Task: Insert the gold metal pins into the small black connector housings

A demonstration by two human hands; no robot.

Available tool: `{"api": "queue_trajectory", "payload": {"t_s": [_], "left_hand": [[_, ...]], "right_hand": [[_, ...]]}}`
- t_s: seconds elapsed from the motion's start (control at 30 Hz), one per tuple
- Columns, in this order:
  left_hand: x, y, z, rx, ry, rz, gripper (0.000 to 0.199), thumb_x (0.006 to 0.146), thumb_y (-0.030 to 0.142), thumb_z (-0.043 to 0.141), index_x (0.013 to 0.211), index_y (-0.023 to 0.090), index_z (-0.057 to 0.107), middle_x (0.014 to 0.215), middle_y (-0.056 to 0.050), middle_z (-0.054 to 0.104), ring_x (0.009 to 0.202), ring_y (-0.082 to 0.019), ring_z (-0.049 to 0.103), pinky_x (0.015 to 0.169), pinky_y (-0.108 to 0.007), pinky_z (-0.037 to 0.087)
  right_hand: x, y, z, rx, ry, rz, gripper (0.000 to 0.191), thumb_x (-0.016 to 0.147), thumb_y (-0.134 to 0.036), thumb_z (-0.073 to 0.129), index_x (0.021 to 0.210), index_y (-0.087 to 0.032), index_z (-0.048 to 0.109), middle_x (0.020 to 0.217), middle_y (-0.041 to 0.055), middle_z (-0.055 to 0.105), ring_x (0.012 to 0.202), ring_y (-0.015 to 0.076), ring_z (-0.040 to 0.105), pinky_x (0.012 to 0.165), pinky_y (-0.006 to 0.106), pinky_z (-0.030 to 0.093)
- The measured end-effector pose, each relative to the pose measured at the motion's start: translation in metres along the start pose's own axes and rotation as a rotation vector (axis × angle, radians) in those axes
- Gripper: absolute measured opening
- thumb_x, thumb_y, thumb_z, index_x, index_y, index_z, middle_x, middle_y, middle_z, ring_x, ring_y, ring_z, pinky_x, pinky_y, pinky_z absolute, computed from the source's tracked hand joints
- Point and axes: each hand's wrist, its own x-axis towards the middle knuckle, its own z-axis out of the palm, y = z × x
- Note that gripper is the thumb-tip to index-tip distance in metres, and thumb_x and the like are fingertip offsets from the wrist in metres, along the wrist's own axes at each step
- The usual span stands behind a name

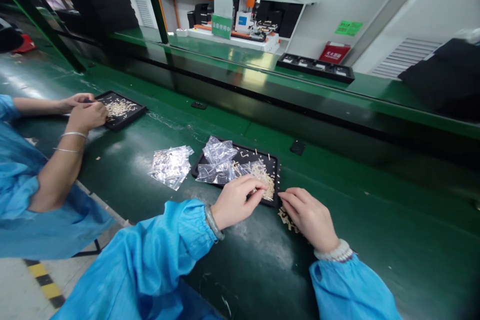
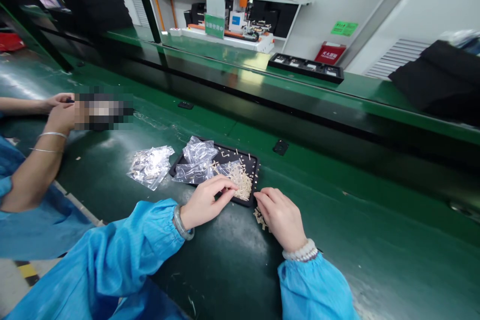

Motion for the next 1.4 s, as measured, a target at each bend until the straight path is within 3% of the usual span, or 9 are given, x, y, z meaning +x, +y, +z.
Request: {"api": "queue_trajectory", "payload": {"t_s": [0.43, 0.7, 0.9, 1.13, 1.23, 1.4], "left_hand": [[0.000, -0.001, 0.001, -0.012, -0.010, 0.016, 0.016, 0.087, 0.019, 0.044, 0.091, 0.017, 0.059, 0.091, -0.004, 0.062, 0.086, -0.014, 0.058, 0.080, -0.028, 0.046], [0.000, -0.002, 0.000, -0.016, -0.006, 0.012, 0.016, 0.087, 0.020, 0.045, 0.091, 0.017, 0.060, 0.089, -0.004, 0.061, 0.083, -0.014, 0.058, 0.077, -0.027, 0.047], [0.000, 0.000, 0.000, -0.028, -0.008, 0.028, 0.016, 0.087, 0.019, 0.044, 0.091, 0.018, 0.060, 0.089, -0.004, 0.062, 0.084, -0.014, 0.058, 0.078, -0.027, 0.046], [-0.002, 0.004, 0.003, -0.043, -0.038, 0.028, 0.015, 0.087, 0.019, 0.045, 0.089, 0.017, 0.060, 0.090, -0.003, 0.063, 0.087, -0.013, 0.058, 0.081, -0.025, 0.045], [-0.006, 0.011, 0.008, -0.029, -0.083, 0.029, 0.016, 0.087, 0.020, 0.045, 0.091, 0.018, 0.061, 0.090, -0.003, 0.063, 0.086, -0.013, 0.058, 0.081, -0.025, 0.045], [-0.015, 0.020, 0.020, 0.032, -0.273, 0.012, 0.017, 0.086, 0.020, 0.046, 0.094, 0.018, 0.061, 0.091, -0.002, 0.062, 0.079, -0.012, 0.058, 0.074, -0.022, 0.046]], "right_hand": [[0.004, -0.002, -0.008, -0.043, -0.093, -0.046, 0.025, 0.090, -0.018, 0.038, 0.101, -0.019, 0.061, 0.097, 0.0073, 0.061, 0.085, 0.0188, 0.056, 0.071, 0.029, 0.045], [-0.002, -0.003, -0.019, -0.016, 0.060, 0.118, 0.024, 0.092, -0.023, 0.037, 0.098, -0.019, 0.060, 0.096, 0.0051, 0.062, 0.082, 0.0150, 0.060, 0.067, 0.024, 0.046], [-0.020, -0.013, -0.014, 0.002, -0.067, 0.160, 0.023, 0.091, -0.032, 0.040, 0.095, -0.021, 0.060, 0.088, 0.0049, 0.062, 0.080, 0.0176, 0.060, 0.066, 0.027, 0.047], [-0.029, -0.017, -0.009, 0.093, -0.064, 0.157, 0.019, 0.090, -0.031, 0.041, 0.087, -0.022, 0.058, 0.082, 0.0055, 0.059, 0.076, 0.0192, 0.058, 0.068, 0.032, 0.047], [-0.033, -0.013, -0.018, 0.240, -0.062, 0.203, 0.017, 0.089, -0.031, 0.043, 0.085, -0.024, 0.057, 0.081, 0.0039, 0.059, 0.076, 0.0183, 0.058, 0.069, 0.031, 0.048], [-0.043, -0.008, -0.028, 0.482, -0.069, 0.333, 0.020, 0.089, -0.034, 0.043, 0.079, -0.023, 0.057, 0.079, 0.0026, 0.061, 0.074, 0.0169, 0.059, 0.068, 0.028, 0.048]]}}
